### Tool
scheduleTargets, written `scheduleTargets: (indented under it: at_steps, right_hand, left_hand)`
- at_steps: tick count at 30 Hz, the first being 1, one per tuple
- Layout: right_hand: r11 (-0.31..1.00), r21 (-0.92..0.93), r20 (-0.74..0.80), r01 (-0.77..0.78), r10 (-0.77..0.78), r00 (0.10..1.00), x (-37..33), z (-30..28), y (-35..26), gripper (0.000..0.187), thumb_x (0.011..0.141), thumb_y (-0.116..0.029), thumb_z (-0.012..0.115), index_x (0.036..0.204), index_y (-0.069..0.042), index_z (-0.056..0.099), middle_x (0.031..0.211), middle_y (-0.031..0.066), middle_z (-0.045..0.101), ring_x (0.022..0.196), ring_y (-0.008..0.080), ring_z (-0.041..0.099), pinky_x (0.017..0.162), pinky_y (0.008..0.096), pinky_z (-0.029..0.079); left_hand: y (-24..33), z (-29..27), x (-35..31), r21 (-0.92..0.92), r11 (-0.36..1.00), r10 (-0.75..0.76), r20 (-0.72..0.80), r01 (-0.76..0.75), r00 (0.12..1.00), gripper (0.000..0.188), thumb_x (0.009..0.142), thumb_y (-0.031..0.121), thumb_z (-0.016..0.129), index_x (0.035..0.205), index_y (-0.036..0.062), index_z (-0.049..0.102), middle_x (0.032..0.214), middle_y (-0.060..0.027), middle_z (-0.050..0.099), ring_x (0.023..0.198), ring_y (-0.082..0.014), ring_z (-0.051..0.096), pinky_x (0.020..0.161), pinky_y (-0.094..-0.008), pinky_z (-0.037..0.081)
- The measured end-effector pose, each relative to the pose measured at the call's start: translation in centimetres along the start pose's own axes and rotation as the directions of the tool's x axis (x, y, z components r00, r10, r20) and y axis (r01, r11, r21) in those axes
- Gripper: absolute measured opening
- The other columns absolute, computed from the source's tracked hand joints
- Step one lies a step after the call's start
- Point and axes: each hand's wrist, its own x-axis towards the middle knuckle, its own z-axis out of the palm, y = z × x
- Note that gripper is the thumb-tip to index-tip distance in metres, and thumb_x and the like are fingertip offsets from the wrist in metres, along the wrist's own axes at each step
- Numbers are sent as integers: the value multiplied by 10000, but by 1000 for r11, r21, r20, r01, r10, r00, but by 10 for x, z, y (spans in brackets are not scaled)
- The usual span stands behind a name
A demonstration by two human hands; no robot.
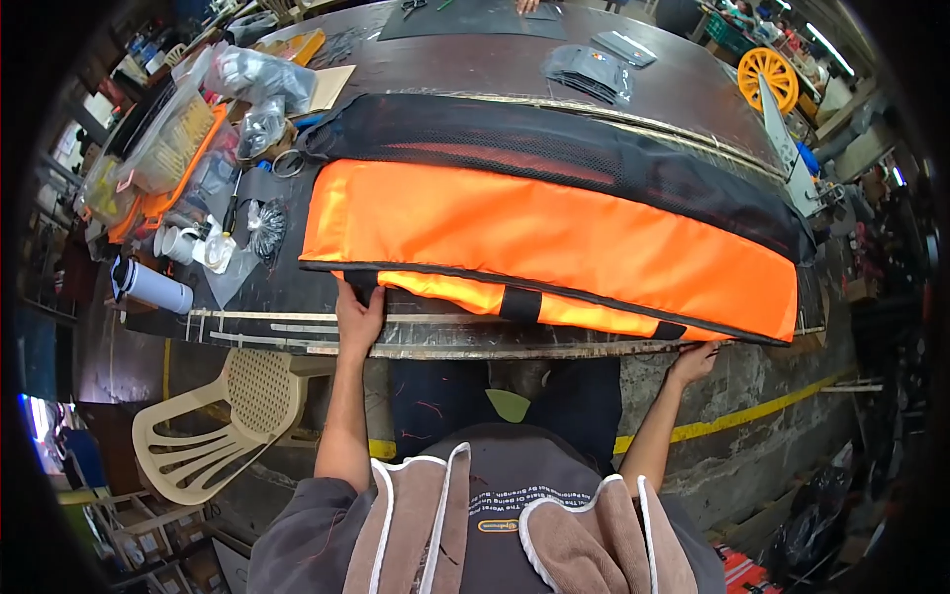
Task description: Inspecting and trimming loose threads from a bright orange trauma kit medical bag using thread snips in a factory setting.
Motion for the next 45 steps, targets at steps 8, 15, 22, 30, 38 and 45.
scheduleTargets:
  at_steps: [8,15,22,30,38,45]
  right_hand:
    - [1000,4,-13,21,-21,1000,-6,1,-10,530,1175,-504,462,1031,-31,653,631,26,589,526,155,531,530,358,418]
    - [999,-34,4,27,-26,1000,1,1,4,496,1184,-448,460,1066,-17,675,602,41,584,492,165,542,529,360,440]
    - [998,-37,30,49,-48,998,4,-5,3,485,1182,-444,468,1165,-6,675,610,42,569,502,171,552,529,368,448]
    - [998,-48,33,40,-39,999,-13,-2,-17,461,1176,-454,506,1038,-34,637,672,6,538,526,138,500,529,347,405]
    - [1000,-23,67,-7,8,998,-17,-4,-10,530,1170,-466,521,1338,7,688,668,-34,482,511,82,391,498,328,313]
    - [977,-151,48,148,-142,989,7,-23,33,586,1173,-456,522,1383,71,668,1163,96,757,1013,174,647,898,330,508]
  left_hand:
    - [16,0,0,14,998,-64,15,64,998,512,991,100,750,1452,-24,566,1179,-142,752,892,-188,665,813,-299,521]
    - [-8,1,3,-111,994,-8,20,10,1000,393,1102,31,565,1486,-30,510,1281,-144,700,1172,-216,652,1042,-325,478]
    - [6,4,4,-87,995,-39,39,42,998,404,1095,58,589,1482,-35,516,1266,-183,715,1136,-243,671,1003,-339,498]
    - [8,3,2,-71,997,18,-14,-19,1000,449,1046,21,638,1481,-19,534,1230,-196,748,1122,-254,719,954,-337,530]
    - [12,0,0,-42,998,-44,-15,43,999,324,1056,54,657,1363,-23,588,1144,-142,755,1057,-225,709,943,-337,519]
    - [13,9,7,-60,998,37,-9,-37,999,392,1046,51,668,1419,-15,567,1210,-164,746,1062,-240,708,941,-345,527]
